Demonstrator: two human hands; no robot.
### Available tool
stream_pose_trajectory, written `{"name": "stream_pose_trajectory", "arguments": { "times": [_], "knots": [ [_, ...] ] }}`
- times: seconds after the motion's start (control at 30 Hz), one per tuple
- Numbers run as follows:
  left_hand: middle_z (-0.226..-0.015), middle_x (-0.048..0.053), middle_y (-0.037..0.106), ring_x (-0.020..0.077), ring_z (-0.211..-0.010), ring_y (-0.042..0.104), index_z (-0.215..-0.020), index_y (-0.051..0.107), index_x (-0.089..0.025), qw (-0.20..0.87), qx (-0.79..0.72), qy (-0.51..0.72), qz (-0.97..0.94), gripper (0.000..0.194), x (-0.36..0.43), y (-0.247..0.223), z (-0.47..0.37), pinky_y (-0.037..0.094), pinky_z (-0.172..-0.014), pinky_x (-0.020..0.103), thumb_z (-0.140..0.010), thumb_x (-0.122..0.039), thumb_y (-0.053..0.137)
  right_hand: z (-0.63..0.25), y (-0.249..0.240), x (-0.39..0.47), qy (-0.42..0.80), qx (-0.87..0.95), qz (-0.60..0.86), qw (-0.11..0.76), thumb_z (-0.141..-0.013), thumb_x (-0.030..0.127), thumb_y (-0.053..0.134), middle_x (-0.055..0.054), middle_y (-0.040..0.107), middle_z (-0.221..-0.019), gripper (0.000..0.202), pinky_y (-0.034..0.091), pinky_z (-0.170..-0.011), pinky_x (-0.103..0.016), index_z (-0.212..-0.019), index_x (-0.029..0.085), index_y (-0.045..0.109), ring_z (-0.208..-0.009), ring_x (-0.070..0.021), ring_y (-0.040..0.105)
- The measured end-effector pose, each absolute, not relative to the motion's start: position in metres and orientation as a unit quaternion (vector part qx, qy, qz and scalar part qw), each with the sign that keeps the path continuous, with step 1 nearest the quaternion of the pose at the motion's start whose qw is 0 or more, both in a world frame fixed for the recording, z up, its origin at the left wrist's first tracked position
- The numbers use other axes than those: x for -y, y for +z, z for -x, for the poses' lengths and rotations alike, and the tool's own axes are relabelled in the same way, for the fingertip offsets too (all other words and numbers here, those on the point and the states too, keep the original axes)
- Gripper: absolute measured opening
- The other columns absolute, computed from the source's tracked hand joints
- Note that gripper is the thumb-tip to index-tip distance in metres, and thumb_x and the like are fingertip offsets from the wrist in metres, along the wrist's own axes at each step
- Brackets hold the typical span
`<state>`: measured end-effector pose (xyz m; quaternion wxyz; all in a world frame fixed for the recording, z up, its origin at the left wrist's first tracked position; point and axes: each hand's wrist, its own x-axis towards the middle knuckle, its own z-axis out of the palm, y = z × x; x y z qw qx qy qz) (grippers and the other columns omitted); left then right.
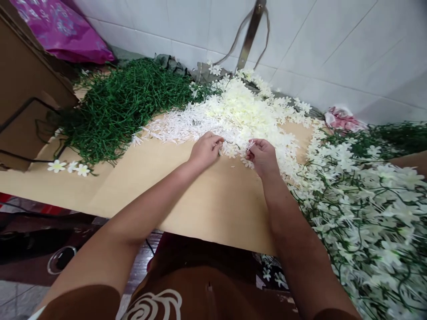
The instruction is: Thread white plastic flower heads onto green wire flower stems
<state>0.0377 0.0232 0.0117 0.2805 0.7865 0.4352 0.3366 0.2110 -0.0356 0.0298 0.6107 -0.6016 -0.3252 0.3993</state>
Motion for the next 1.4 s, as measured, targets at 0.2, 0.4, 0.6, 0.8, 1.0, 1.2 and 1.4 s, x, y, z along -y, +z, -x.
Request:
{"name": "stream_pose_trajectory", "arguments": {
  "times": [0.2, 0.4, 0.6, 0.8, 1.0, 1.2, 1.4],
  "knots": [
    [-0.108, 0.012, 0.060, 0.0271, -0.105, 0.055, -0.108, 0.070, -0.018, 0.212, -0.460, 0.217, -0.834, 0.027, -0.035, 0.027, -0.083, 0.040, -0.087, 0.036, -0.085, -0.024, 0.056, -0.220, 0.016, 0.056, 0.425, 0.348, 0.591, 0.590, -0.062, 0.026, 0.070, 0.008, 0.056, -0.054, 0.022, 0.049, -0.050, -0.020, -0.078, 0.018, 0.057, -0.047, -0.0053, 0.054],
    [-0.101, 0.011, 0.064, 0.0251, -0.100, 0.057, -0.090, 0.071, -0.017, 0.208, -0.475, 0.231, -0.823, 0.019, -0.053, 0.026, -0.103, 0.040, -0.089, 0.036, -0.083, -0.017, 0.053, -0.220, 0.005, 0.061, 0.391, 0.381, 0.618, 0.566, -0.067, 0.029, 0.068, 0.008, 0.055, -0.051, 0.018, 0.047, -0.047, -0.021, -0.071, 0.019, 0.053, -0.044, -0.0065, 0.052],
    [-0.081, 0.003, 0.065, 0.0130, -0.073, 0.056, -0.084, 0.065, -0.013, 0.403, -0.478, 0.344, -0.701, 0.009, -0.049, 0.047, -0.078, 0.043, -0.076, 0.027, -0.079, -0.018, 0.060, -0.219, 0.007, 0.055, 0.426, 0.348, 0.580, 0.601, -0.069, 0.030, 0.069, 0.008, 0.057, -0.054, 0.024, 0.041, -0.043, -0.018, -0.071, 0.020, 0.048, -0.045, -0.0057, 0.052],
    [-0.067, 0.000, 0.065, 0.0052, -0.052, 0.050, -0.070, 0.057, -0.013, 0.671, -0.448, 0.287, -0.516, 0.011, -0.010, 0.055, -0.051, 0.037, -0.057, 0.020, -0.071, -0.013, 0.067, -0.220, 0.013, 0.063, 0.493, 0.375, 0.503, 0.603, -0.055, 0.040, 0.082, 0.008, 0.059, -0.057, 0.039, 0.048, -0.052, -0.020, -0.080, 0.020, 0.058, -0.052, -0.0059, 0.055],
    [-0.063, 0.000, 0.065, 0.0053, -0.049, 0.051, -0.070, 0.056, -0.013, 0.751, -0.419, 0.276, -0.430, 0.013, 0.009, 0.039, -0.047, 0.034, -0.052, 0.019, -0.071, -0.009, 0.068, -0.211, 0.016, 0.069, 0.461, 0.422, 0.523, 0.579, -0.061, 0.040, 0.080, 0.006, 0.059, -0.058, 0.030, 0.050, -0.053, -0.022, -0.076, 0.020, 0.063, -0.053, -0.0067, 0.053],
    [-0.067, 0.000, 0.065, 0.0078, -0.060, 0.061, -0.073, 0.056, -0.013, 0.757, -0.411, 0.301, -0.410, 0.011, 0.012, 0.033, -0.049, 0.039, -0.057, 0.019, -0.075, -0.007, 0.065, -0.206, 0.013, 0.068, 0.378, 0.489, 0.563, 0.549, -0.070, 0.038, 0.072, 0.003, 0.057, -0.061, 0.021, 0.050, -0.054, -0.024, -0.071, 0.019, 0.061, -0.056, -0.0084, 0.052],
    [-0.068, 0.000, 0.067, 0.0062, -0.056, 0.058, -0.074, 0.057, -0.013, 0.766, -0.390, 0.278, -0.429, 0.010, 0.012, 0.030, -0.049, 0.041, -0.058, 0.018, -0.074, -0.010, 0.067, -0.202, 0.019, 0.071, 0.304, 0.524, 0.567, 0.558, -0.076, 0.034, 0.065, 0.002, 0.057, -0.065, 0.016, 0.045, -0.055, -0.025, -0.074, 0.020, 0.057, -0.056, -0.0085, 0.050]
  ]
}}
